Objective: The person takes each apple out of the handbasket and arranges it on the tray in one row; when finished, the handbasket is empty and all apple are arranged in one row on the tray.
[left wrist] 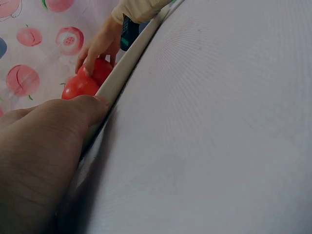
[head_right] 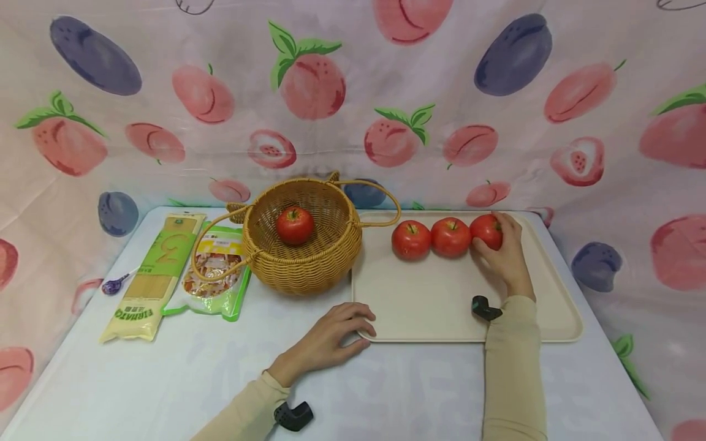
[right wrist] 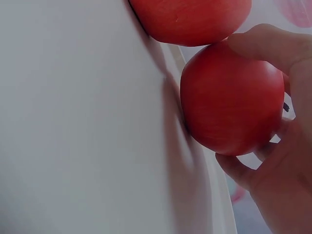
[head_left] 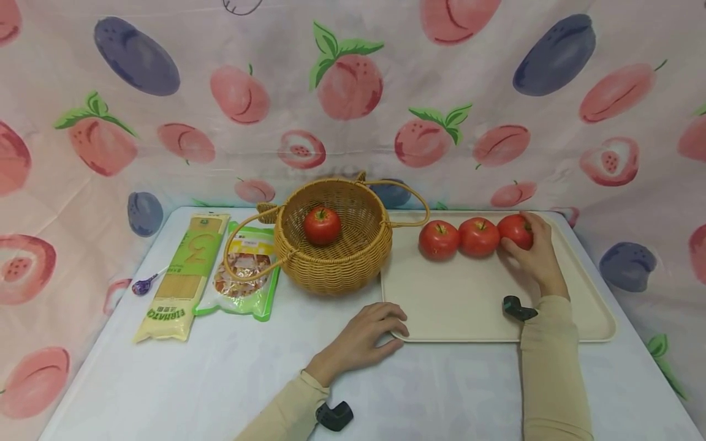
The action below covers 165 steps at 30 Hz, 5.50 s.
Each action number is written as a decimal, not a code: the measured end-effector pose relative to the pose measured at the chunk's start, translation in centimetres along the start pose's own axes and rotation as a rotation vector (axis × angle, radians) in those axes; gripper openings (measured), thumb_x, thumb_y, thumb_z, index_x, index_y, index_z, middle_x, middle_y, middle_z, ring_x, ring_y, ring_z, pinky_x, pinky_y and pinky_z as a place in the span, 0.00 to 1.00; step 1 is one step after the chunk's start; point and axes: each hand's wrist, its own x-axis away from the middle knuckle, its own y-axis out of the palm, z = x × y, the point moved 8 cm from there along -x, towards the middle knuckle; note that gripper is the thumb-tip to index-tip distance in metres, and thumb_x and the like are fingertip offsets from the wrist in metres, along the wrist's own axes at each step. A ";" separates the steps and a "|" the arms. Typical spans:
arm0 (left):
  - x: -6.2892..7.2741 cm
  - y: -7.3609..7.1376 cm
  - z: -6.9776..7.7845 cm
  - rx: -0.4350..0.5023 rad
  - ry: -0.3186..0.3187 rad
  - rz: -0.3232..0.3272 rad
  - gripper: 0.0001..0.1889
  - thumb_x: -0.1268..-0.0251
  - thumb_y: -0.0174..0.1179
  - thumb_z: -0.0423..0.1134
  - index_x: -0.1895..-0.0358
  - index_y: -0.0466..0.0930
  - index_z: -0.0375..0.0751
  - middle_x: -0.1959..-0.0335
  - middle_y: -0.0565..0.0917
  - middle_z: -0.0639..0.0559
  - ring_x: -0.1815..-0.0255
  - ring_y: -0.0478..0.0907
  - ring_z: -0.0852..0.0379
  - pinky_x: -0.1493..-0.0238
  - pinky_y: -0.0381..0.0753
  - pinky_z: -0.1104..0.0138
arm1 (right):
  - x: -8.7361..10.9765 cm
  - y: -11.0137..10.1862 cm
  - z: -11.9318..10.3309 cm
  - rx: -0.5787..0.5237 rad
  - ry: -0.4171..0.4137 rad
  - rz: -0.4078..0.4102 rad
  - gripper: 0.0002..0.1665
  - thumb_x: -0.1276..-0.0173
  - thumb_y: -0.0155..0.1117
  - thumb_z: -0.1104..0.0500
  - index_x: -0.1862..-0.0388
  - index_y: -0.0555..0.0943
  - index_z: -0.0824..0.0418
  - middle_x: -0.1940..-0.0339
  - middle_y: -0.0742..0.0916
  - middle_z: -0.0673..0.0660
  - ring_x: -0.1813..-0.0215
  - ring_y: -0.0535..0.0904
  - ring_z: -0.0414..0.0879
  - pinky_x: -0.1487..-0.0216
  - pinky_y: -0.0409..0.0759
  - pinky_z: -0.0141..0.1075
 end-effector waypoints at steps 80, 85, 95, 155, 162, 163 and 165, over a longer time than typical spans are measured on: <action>-0.1 0.2 -0.1 0.004 -0.026 -0.006 0.07 0.36 0.59 0.47 0.57 0.80 0.58 0.45 0.75 0.62 0.36 0.66 0.64 0.33 0.65 0.65 | 0.5 4.3 -17.2 -0.356 -0.319 -0.034 0.20 0.33 0.55 0.70 0.42 0.70 0.72 0.43 0.75 0.65 0.40 0.71 0.36 0.34 0.66 0.54; 0.0 0.0 0.0 -0.003 -0.016 0.006 0.06 0.36 0.59 0.47 0.57 0.80 0.58 0.45 0.75 0.61 0.36 0.66 0.63 0.33 0.65 0.65 | 0.5 5.5 -19.4 -0.274 -0.395 -0.127 0.20 0.33 0.56 0.69 0.43 0.71 0.70 0.44 0.76 0.64 0.40 0.71 0.44 0.34 0.69 0.40; 0.1 -0.3 0.2 -0.002 -0.001 0.013 0.06 0.35 0.59 0.47 0.57 0.80 0.57 0.45 0.76 0.60 0.37 0.67 0.62 0.33 0.65 0.64 | 0.6 8.2 -22.6 -0.199 -0.519 -0.258 0.18 0.34 0.58 0.68 0.45 0.75 0.66 0.45 0.78 0.64 0.40 0.71 0.48 0.38 0.69 0.55; 0.1 -0.2 0.1 -0.001 -0.002 -0.005 0.06 0.35 0.57 0.47 0.57 0.80 0.57 0.44 0.75 0.60 0.36 0.67 0.62 0.33 0.66 0.65 | 0.0 21.5 -31.5 0.225 -0.871 -0.681 0.15 0.33 0.58 0.60 0.47 0.77 0.56 0.45 0.76 0.53 0.39 0.70 0.48 0.37 0.70 0.45; 0.1 -0.2 0.0 0.009 -0.001 0.002 0.06 0.35 0.58 0.46 0.58 0.80 0.57 0.45 0.76 0.60 0.36 0.67 0.62 0.34 0.66 0.65 | -0.2 23.0 -31.8 0.307 -0.853 -0.725 0.16 0.35 0.61 0.59 0.48 0.77 0.55 0.44 0.75 0.53 0.39 0.70 0.48 0.38 0.71 0.43; 0.1 -0.2 0.0 0.010 -0.002 0.002 0.06 0.35 0.58 0.46 0.58 0.81 0.57 0.45 0.76 0.60 0.36 0.67 0.61 0.34 0.66 0.64 | -0.2 23.2 -31.8 0.318 -0.852 -0.731 0.16 0.35 0.62 0.59 0.48 0.77 0.55 0.44 0.75 0.53 0.39 0.70 0.48 0.39 0.71 0.43; 0.1 -0.2 0.0 0.014 -0.004 0.001 0.06 0.35 0.58 0.46 0.58 0.81 0.57 0.45 0.76 0.60 0.36 0.67 0.61 0.33 0.66 0.64 | -0.3 23.5 -31.8 0.343 -0.846 -0.740 0.17 0.35 0.62 0.59 0.48 0.77 0.54 0.44 0.74 0.53 0.40 0.69 0.48 0.40 0.72 0.42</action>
